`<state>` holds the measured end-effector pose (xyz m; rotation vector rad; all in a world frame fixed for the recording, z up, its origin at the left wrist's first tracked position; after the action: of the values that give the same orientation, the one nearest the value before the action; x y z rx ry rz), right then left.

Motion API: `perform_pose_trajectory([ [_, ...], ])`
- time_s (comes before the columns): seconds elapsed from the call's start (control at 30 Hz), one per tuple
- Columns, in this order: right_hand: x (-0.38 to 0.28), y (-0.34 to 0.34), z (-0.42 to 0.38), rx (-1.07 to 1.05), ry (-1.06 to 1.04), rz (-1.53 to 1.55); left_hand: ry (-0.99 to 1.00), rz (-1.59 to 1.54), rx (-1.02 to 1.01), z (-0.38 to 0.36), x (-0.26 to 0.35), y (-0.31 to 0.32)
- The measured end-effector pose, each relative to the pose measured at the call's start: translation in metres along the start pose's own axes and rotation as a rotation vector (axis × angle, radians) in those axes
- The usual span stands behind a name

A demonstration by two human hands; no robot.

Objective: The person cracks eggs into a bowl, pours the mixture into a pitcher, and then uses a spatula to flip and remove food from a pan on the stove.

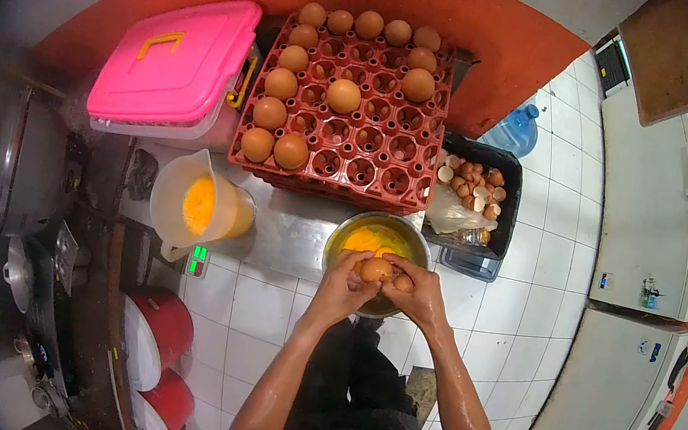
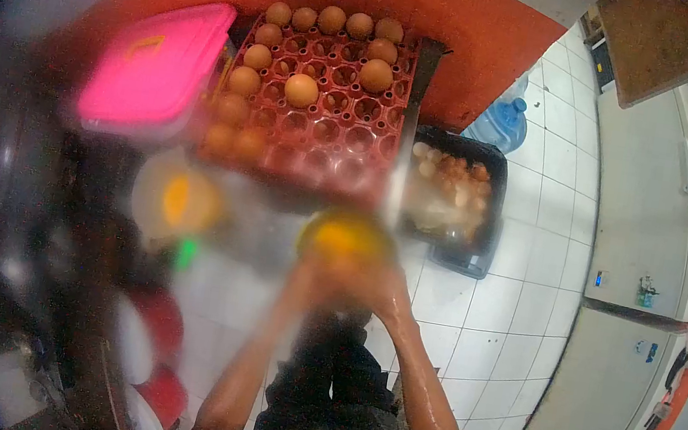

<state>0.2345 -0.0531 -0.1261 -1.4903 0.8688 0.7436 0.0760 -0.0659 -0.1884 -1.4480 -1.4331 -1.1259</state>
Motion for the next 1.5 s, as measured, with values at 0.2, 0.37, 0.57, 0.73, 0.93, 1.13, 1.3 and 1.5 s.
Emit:
perform_pose_trajectory([
  [0.2,-0.049,-0.012,0.002,0.001,-0.096,0.036,0.188,0.222,0.048,-0.001,0.015,0.000],
  [0.37,-0.047,-0.003,-0.002,0.039,-0.209,-0.081,0.440,0.418,0.083,-0.005,0.039,-0.002],
  [0.57,-0.034,0.009,-0.003,0.108,-0.329,-0.104,0.521,0.433,0.066,-0.002,0.034,-0.015],
  [0.73,-0.042,0.008,0.002,0.065,-0.314,-0.126,0.471,0.435,0.029,0.005,0.044,-0.018],
  [0.93,-0.053,0.006,0.007,0.105,-0.426,-0.157,0.487,0.387,-0.037,0.012,0.046,-0.021],
  [1.13,-0.044,0.005,0.009,0.059,-0.363,-0.133,0.445,0.412,-0.045,0.016,0.044,-0.028],
  [1.3,-0.039,-0.002,0.012,0.001,-0.367,-0.155,0.463,0.501,-0.113,0.021,0.053,-0.030],
  [1.5,-0.016,-0.007,0.017,-0.087,-0.353,-0.231,0.567,0.632,-0.177,0.026,0.080,-0.031],
])
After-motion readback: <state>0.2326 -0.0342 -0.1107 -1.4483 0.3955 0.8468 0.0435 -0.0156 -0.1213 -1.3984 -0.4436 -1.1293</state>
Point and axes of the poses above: each hand's wrist, its own z-axis towards the middle knuckle, its own y-axis out of the palm, x = y × z, the point moved 3 cm from there along z, towards the middle knuckle, and after that the axes turned 8 degrees about x, right-handed, at the moved point
